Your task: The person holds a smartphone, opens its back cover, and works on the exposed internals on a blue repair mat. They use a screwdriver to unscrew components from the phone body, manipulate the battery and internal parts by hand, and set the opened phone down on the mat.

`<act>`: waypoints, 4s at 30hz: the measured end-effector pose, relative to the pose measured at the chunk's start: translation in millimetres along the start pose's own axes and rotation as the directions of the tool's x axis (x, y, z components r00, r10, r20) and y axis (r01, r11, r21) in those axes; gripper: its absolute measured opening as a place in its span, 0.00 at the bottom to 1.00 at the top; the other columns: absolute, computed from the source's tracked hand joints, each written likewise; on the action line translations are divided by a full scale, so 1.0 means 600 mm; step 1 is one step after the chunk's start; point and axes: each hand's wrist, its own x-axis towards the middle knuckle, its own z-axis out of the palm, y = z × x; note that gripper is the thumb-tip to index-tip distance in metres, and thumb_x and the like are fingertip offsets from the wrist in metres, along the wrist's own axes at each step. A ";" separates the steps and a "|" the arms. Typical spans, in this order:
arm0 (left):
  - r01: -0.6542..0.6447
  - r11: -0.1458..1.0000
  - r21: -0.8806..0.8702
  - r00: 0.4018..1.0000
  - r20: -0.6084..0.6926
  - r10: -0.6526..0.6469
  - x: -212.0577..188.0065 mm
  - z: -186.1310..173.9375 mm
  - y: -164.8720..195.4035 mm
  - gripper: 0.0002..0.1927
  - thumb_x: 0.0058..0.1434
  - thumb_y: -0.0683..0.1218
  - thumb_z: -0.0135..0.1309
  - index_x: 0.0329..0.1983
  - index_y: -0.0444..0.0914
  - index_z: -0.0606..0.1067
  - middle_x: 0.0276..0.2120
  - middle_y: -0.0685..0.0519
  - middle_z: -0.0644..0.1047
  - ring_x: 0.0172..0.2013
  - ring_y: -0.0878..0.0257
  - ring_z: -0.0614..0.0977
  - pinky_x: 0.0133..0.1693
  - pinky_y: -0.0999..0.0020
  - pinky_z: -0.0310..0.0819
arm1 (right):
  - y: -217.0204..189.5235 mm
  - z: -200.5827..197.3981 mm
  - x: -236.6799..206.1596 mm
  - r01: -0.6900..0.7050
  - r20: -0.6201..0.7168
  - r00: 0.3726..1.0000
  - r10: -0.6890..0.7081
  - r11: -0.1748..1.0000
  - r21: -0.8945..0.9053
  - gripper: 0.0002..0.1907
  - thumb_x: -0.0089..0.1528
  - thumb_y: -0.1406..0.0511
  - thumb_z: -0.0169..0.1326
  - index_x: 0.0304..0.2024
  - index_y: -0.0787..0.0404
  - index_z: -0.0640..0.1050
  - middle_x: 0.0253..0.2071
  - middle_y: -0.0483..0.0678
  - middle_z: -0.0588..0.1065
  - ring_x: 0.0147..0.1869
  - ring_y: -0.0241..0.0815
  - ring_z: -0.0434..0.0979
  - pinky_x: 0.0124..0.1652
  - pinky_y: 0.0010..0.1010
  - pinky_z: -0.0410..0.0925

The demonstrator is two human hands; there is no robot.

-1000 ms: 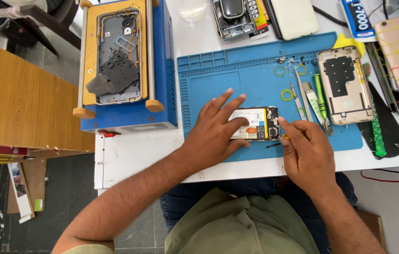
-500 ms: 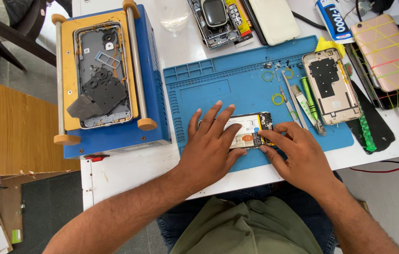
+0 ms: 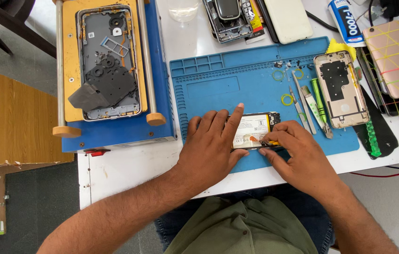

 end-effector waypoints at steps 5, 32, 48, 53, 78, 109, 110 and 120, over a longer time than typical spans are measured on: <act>-0.015 1.000 0.020 0.999 0.047 0.014 -0.002 -0.002 -0.006 0.47 0.60 0.59 0.62 0.75 0.33 0.56 0.57 0.42 0.68 0.58 0.50 0.68 0.58 0.47 0.59 | -0.008 0.001 0.008 -0.061 0.028 0.998 0.059 0.996 0.069 0.13 0.58 0.63 0.64 0.44 0.60 0.80 0.46 0.49 0.78 0.49 0.45 0.80 0.45 0.36 0.73; -0.110 0.994 -0.020 0.993 0.041 0.111 -0.003 -0.004 0.001 0.23 0.59 0.50 0.64 0.56 0.41 0.75 0.66 0.41 0.65 0.68 0.47 0.62 0.65 0.36 0.50 | 0.039 0.041 -0.064 0.173 -0.184 0.964 -0.192 0.978 -0.116 0.13 0.53 0.76 0.60 0.39 0.60 0.81 0.47 0.45 0.79 0.50 0.44 0.78 0.49 0.38 0.70; 0.006 0.996 0.089 0.993 0.118 -0.016 -0.001 -0.029 -0.014 0.40 0.54 0.59 0.64 0.65 0.36 0.67 0.62 0.38 0.67 0.64 0.44 0.63 0.62 0.33 0.49 | 0.017 0.033 -0.042 0.224 -0.124 0.963 -0.240 0.966 -0.129 0.18 0.54 0.66 0.66 0.47 0.59 0.80 0.49 0.47 0.78 0.53 0.46 0.75 0.50 0.40 0.68; 0.016 0.999 0.038 0.988 0.153 -0.022 -0.005 -0.040 -0.016 0.43 0.58 0.58 0.64 0.68 0.30 0.63 0.53 0.41 0.70 0.54 0.49 0.70 0.57 0.47 0.60 | 0.001 0.046 -0.020 0.244 -0.095 0.961 -0.260 0.957 -0.157 0.24 0.55 0.64 0.68 0.53 0.60 0.81 0.45 0.47 0.78 0.49 0.45 0.74 0.48 0.40 0.68; -0.250 0.946 0.208 0.968 0.040 0.247 -0.007 -0.036 -0.009 0.03 0.59 0.40 0.56 0.34 0.36 0.78 0.36 0.48 0.78 0.46 0.55 0.81 0.65 0.49 0.64 | -0.011 0.067 -0.031 0.189 -0.167 0.963 -0.210 0.973 -0.133 0.14 0.55 0.70 0.66 0.43 0.56 0.84 0.47 0.43 0.78 0.42 0.41 0.73 0.40 0.32 0.69; 0.085 0.984 0.155 0.994 0.062 -0.096 -0.015 -0.037 -0.014 0.43 0.56 0.69 0.61 0.55 0.28 0.69 0.38 0.47 0.68 0.41 0.55 0.69 0.44 0.55 0.65 | -0.088 0.008 -0.031 0.038 -0.171 0.985 -0.016 0.991 0.130 0.29 0.58 0.75 0.54 0.63 0.64 0.73 0.57 0.55 0.73 0.56 0.46 0.72 0.52 0.35 0.68; 0.078 0.986 0.146 0.996 0.038 -0.084 -0.016 -0.036 -0.013 0.47 0.55 0.70 0.61 0.58 0.27 0.68 0.38 0.47 0.68 0.40 0.55 0.69 0.43 0.55 0.65 | -0.091 0.009 -0.034 0.090 -0.132 0.989 -0.073 0.988 0.124 0.30 0.59 0.77 0.52 0.66 0.65 0.71 0.58 0.57 0.71 0.59 0.48 0.71 0.54 0.37 0.67; 0.044 0.985 0.165 0.990 0.127 -0.066 -0.019 -0.045 -0.015 0.51 0.54 0.69 0.60 0.64 0.24 0.66 0.39 0.47 0.70 0.41 0.55 0.71 0.45 0.55 0.65 | -0.069 0.032 -0.039 -0.374 0.064 0.927 0.369 0.910 0.180 0.17 0.58 0.63 0.63 0.49 0.58 0.84 0.28 0.44 0.81 0.22 0.28 0.78 0.22 0.23 0.70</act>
